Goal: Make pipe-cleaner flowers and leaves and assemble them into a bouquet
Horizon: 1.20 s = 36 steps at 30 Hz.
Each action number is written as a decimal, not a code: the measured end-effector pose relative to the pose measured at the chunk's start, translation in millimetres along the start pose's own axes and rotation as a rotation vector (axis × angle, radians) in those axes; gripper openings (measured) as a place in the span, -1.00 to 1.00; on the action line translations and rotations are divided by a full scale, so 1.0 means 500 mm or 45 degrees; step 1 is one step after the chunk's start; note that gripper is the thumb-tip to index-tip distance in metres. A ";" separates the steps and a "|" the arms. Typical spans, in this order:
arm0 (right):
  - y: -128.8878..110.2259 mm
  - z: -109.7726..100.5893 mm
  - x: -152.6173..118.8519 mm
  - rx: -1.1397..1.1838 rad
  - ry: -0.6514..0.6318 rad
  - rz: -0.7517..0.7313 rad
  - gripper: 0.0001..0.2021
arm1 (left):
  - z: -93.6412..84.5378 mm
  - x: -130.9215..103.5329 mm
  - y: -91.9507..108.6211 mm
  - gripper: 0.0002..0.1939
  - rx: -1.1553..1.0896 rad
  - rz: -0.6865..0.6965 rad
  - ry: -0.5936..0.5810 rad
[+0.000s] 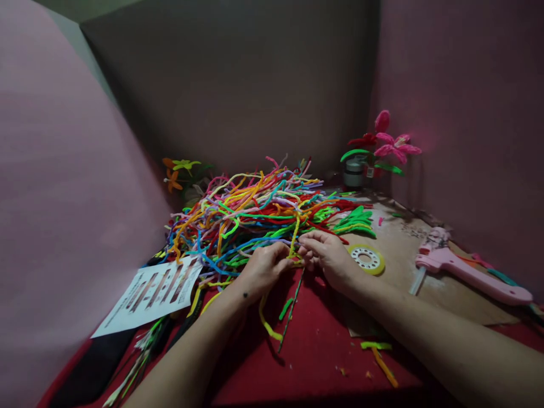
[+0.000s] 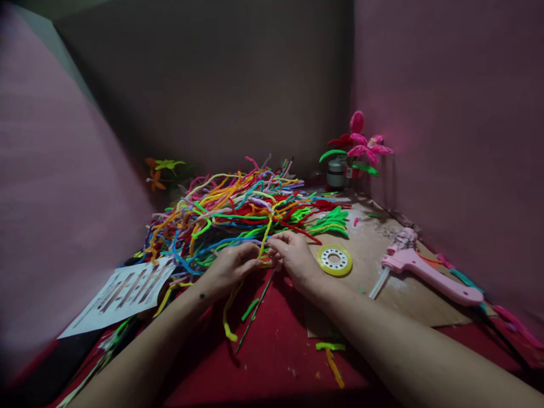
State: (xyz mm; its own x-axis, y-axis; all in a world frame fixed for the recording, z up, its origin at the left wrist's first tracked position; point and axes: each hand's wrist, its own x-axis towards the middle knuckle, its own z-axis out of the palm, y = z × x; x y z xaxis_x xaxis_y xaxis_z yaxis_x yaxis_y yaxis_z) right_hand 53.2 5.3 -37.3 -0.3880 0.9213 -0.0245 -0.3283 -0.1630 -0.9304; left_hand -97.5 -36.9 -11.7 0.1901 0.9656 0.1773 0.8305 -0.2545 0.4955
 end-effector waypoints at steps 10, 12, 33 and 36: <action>-0.016 -0.002 -0.005 0.003 -0.115 -0.291 -0.79 | 0.004 -0.024 0.010 -0.77 0.400 0.083 0.005; -0.027 -0.002 -0.003 0.096 -0.104 -0.331 -0.83 | 0.001 -0.024 0.005 -0.77 0.456 0.065 0.043; -0.186 -0.081 0.022 0.855 0.282 -0.234 -0.79 | -0.022 -0.048 0.038 -0.71 0.022 0.300 -0.184; -0.194 -0.084 0.020 0.811 0.333 -0.258 -0.79 | -0.022 -0.049 0.047 -0.69 -0.054 0.310 -0.254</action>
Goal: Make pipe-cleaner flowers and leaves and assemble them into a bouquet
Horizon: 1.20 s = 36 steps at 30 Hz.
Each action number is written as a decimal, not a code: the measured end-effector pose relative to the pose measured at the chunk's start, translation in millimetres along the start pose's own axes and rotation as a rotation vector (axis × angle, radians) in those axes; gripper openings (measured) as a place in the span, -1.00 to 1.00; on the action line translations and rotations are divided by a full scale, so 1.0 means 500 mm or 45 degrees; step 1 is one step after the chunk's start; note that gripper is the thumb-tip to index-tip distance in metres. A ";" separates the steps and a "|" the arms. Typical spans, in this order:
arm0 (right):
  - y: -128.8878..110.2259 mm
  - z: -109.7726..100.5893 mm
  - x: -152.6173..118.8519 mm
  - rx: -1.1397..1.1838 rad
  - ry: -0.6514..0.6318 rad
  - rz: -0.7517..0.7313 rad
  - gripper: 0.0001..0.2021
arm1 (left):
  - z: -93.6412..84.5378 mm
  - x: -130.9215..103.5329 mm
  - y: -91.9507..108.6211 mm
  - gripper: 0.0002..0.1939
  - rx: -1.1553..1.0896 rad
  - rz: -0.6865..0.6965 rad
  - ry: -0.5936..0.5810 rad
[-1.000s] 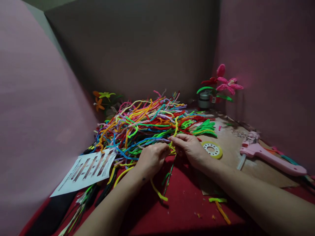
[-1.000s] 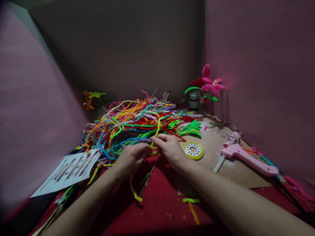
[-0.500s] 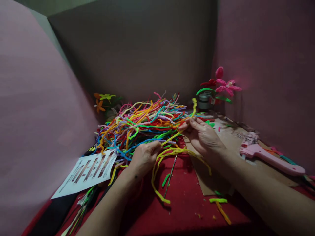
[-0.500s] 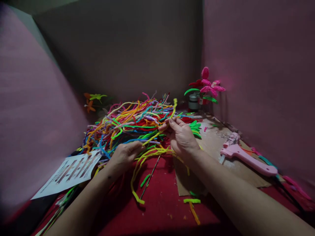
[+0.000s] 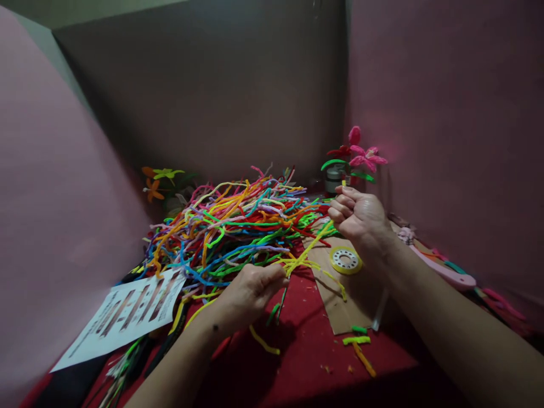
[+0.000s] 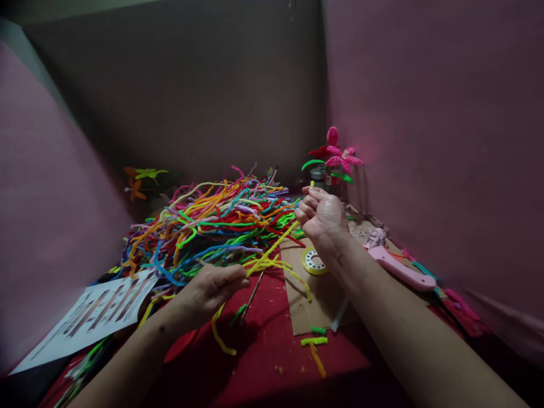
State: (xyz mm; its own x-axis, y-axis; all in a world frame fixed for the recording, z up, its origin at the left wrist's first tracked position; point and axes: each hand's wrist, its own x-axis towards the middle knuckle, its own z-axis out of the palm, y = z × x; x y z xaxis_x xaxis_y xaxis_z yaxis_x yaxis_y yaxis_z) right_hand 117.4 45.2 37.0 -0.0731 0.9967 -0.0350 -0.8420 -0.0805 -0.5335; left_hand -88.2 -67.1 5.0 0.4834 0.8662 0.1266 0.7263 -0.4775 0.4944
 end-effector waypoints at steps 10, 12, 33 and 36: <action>0.007 -0.023 0.026 0.084 0.023 0.022 -0.81 | -0.037 -0.020 -0.027 -0.77 -0.448 -0.332 0.528; 0.014 -0.026 0.029 0.127 0.041 0.104 -0.81 | -0.035 -0.021 -0.028 -0.79 -0.568 -0.449 0.881; 0.088 -0.039 -0.007 0.151 -0.104 0.400 -0.72 | -0.055 -0.023 0.097 -0.71 -2.109 0.317 1.107; 0.078 -0.035 -0.007 0.147 -0.119 0.403 -0.74 | -0.040 -0.041 0.107 -0.76 -2.116 0.308 1.159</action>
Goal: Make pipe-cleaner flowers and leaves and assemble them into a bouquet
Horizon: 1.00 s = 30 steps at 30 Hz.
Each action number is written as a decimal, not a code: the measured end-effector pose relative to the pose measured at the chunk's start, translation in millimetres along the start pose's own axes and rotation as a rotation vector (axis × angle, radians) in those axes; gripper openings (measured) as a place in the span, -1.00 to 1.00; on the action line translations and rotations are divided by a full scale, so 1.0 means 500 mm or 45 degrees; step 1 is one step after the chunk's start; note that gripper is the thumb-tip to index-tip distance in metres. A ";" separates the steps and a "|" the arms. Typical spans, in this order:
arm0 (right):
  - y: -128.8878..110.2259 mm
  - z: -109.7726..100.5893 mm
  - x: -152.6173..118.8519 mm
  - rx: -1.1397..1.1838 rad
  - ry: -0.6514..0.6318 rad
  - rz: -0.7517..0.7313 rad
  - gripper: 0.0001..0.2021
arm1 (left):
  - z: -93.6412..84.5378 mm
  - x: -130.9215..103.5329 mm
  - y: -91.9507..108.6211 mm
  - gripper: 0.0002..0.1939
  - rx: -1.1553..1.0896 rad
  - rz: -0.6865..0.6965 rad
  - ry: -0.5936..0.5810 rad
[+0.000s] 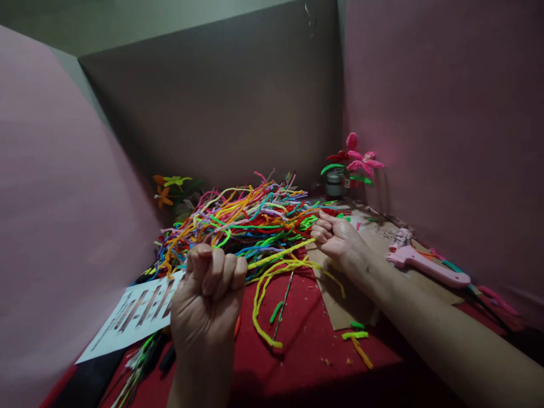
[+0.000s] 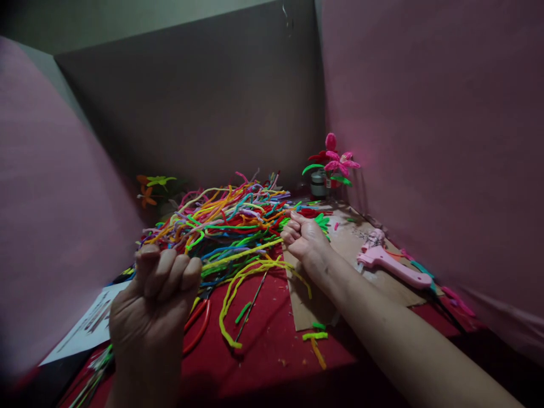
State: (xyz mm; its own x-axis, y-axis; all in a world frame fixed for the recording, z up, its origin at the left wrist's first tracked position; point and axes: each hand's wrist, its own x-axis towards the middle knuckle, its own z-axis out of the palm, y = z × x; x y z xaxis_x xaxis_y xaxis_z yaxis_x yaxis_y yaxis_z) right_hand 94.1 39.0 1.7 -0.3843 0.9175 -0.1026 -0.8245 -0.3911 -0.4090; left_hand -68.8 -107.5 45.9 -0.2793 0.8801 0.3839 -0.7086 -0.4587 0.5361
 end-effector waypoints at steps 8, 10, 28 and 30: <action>-0.049 0.023 -0.015 -0.017 0.032 0.022 -0.73 | 0.012 -0.063 -0.032 -0.85 0.078 0.094 -0.198; -0.059 0.021 -0.015 -0.014 0.032 0.009 -0.73 | 0.015 -0.072 -0.042 -0.82 0.122 0.106 -0.283; -0.008 0.021 -0.033 -0.115 -0.274 0.217 -0.81 | 0.017 0.011 -0.012 -0.88 0.467 -0.089 -0.058; 0.011 0.034 -0.045 -0.210 -0.373 0.283 -0.90 | 0.014 0.044 -0.012 -0.84 0.535 -0.210 0.002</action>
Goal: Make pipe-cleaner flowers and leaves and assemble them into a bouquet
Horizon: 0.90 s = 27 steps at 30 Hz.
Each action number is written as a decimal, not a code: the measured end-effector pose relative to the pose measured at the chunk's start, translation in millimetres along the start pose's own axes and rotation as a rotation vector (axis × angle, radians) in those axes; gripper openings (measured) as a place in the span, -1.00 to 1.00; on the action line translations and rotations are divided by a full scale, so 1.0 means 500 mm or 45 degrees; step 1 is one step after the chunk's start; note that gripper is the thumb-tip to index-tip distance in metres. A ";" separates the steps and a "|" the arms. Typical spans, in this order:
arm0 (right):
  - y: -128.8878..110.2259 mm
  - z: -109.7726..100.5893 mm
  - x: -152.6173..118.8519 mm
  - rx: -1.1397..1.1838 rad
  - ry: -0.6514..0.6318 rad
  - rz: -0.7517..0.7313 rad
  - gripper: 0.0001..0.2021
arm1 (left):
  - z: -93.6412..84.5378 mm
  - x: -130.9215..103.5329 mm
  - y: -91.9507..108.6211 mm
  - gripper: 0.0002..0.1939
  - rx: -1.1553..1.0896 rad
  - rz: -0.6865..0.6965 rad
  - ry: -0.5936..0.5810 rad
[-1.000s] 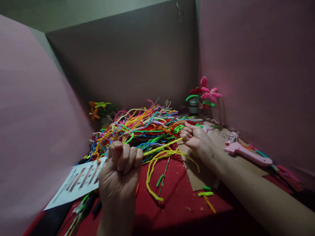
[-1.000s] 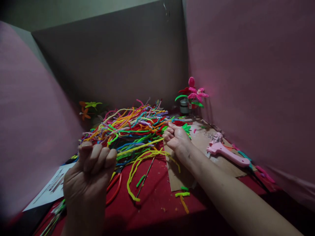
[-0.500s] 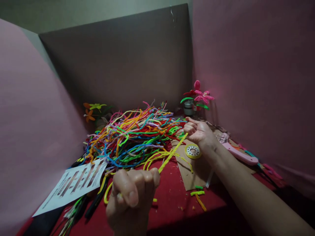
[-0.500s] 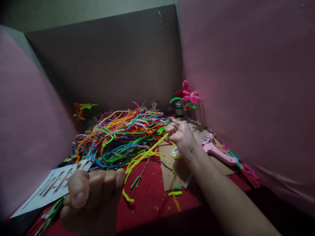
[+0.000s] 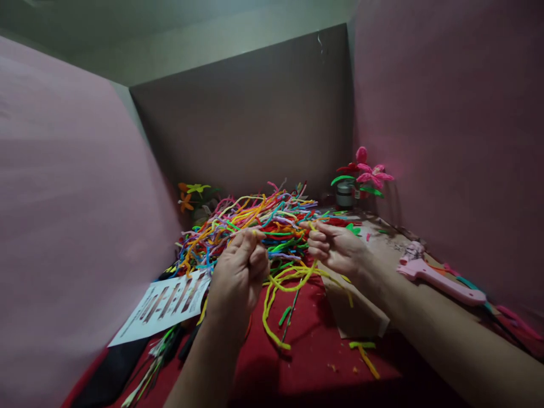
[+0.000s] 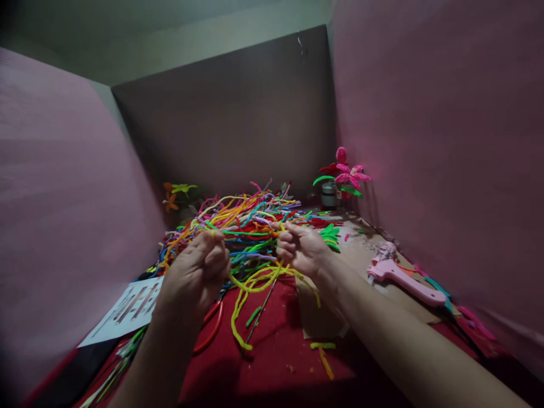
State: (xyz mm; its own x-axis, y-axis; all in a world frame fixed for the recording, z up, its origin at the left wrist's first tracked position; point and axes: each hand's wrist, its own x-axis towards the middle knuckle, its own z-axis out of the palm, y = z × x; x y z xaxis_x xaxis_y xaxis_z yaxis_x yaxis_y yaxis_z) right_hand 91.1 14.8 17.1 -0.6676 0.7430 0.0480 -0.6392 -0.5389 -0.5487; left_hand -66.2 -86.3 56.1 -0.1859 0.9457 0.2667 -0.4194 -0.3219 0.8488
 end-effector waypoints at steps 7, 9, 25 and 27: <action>0.051 0.037 -0.010 -0.331 -0.067 -0.128 -0.91 | -0.007 0.058 -0.039 -0.79 0.312 -0.066 -0.027; 0.057 0.036 -0.011 -0.423 -0.040 -0.160 -0.85 | -0.007 0.056 -0.055 -0.75 0.345 -0.114 -0.032; 0.068 0.021 0.000 -0.611 -0.002 -0.012 -0.81 | -0.017 0.041 -0.080 -0.78 0.133 -0.398 -0.134; 0.070 0.015 0.004 -0.636 -0.042 0.011 -0.82 | -0.023 0.045 -0.080 -0.83 0.139 -0.374 -0.121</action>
State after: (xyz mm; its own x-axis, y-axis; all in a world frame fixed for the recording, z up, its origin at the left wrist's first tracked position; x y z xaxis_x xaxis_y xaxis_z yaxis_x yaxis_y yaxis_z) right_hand 64.5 -5.5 4.5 -0.6888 0.7221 0.0632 -0.3779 -0.2833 -0.8814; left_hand -63.6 -52.7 22.9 0.0150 0.9991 0.0402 -0.3438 -0.0326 0.9385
